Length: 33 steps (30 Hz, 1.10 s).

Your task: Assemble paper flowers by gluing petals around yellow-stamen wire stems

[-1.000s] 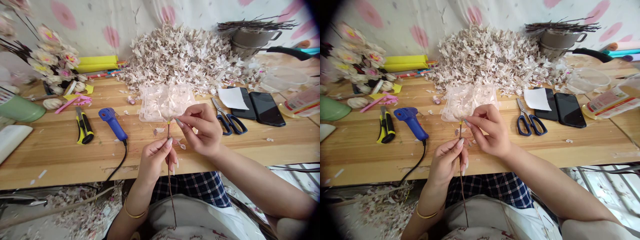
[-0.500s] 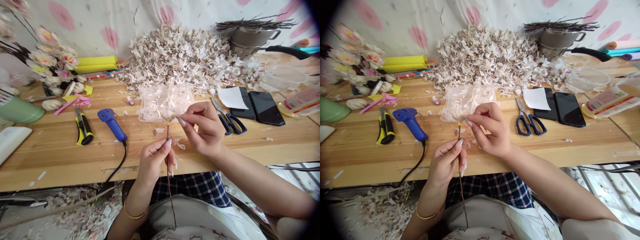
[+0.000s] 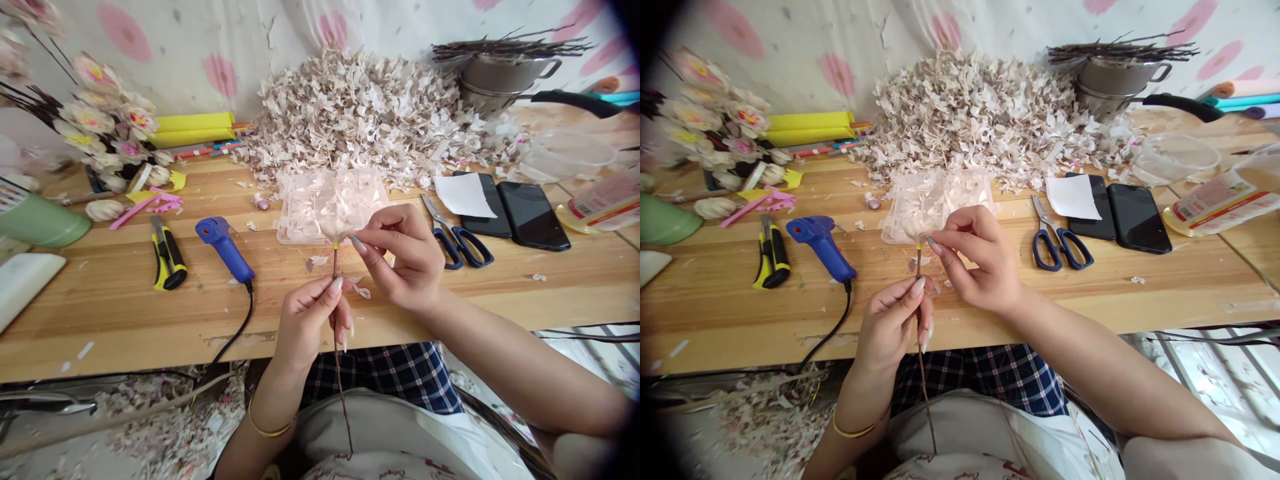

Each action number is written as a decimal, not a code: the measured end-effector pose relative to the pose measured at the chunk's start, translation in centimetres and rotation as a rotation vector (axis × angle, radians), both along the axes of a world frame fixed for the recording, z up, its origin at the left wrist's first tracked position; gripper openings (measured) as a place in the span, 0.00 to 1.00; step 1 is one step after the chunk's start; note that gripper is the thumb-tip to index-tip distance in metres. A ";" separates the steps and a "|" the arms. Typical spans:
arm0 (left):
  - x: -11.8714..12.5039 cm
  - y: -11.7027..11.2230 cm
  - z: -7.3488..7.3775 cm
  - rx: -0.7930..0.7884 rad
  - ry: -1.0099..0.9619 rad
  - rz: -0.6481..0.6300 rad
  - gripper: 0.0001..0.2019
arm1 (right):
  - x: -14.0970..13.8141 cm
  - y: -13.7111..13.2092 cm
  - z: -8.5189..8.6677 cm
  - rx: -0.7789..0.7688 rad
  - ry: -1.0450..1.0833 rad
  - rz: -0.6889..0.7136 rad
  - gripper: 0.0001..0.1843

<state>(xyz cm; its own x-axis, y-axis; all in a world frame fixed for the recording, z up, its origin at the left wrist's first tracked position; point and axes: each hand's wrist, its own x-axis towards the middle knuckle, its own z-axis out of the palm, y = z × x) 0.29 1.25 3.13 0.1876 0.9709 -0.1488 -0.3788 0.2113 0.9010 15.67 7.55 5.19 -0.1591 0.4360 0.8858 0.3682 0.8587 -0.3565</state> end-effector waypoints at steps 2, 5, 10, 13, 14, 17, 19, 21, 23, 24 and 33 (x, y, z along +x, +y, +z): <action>0.0 0.0 0.0 0.005 -0.018 -0.003 0.14 | 0.0 0.0 0.0 -0.007 0.000 0.006 0.10; 0.0 0.0 0.0 0.007 -0.034 -0.008 0.13 | 0.0 -0.1 0.0 -0.064 -0.005 0.036 0.09; 0.0 0.0 0.0 0.008 -0.023 -0.004 0.14 | -0.3 0.1 -0.5 -0.159 0.084 0.138 0.15; 0.0 0.1 0.0 0.020 -0.021 -0.005 0.14 | -0.4 0.2 -0.9 -0.190 0.138 0.144 0.18; 0.0 0.1 -0.1 0.024 -0.023 -0.005 0.14 | -0.4 0.2 -0.9 -0.190 0.146 0.143 0.18; 0.0 0.1 -0.2 0.034 -0.042 -0.002 0.13 | -0.4 0.2 -0.9 -0.178 0.175 0.146 0.18; -0.1 0.1 -0.4 0.037 -0.060 -0.002 0.13 | -0.4 0.1 -0.9 -0.164 0.202 0.170 0.19; -0.1 0.1 -0.5 0.040 -0.078 -0.005 0.12 | -0.3 0.0 -0.9 -0.155 0.218 0.219 0.20; -0.1 0.1 -0.6 0.042 -0.093 -0.011 0.12 | -0.4 -0.1 -1.0 -0.158 0.218 0.254 0.20; -0.1 0.1 -0.6 0.043 -0.099 -0.011 0.11 | -0.4 -0.2 -1.0 -0.165 0.218 0.256 0.20; -0.2 0.1 -0.6 0.034 -0.103 -0.013 0.11 | -0.6 -0.4 -1.1 -0.221 0.226 0.210 0.21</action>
<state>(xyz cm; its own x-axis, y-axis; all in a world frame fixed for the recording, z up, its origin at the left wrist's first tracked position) 0.14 1.30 2.51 0.2125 0.9726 -0.0947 -0.4674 0.1863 0.8642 15.07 7.10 4.05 -0.0769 0.5993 0.7968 0.0835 0.8002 -0.5939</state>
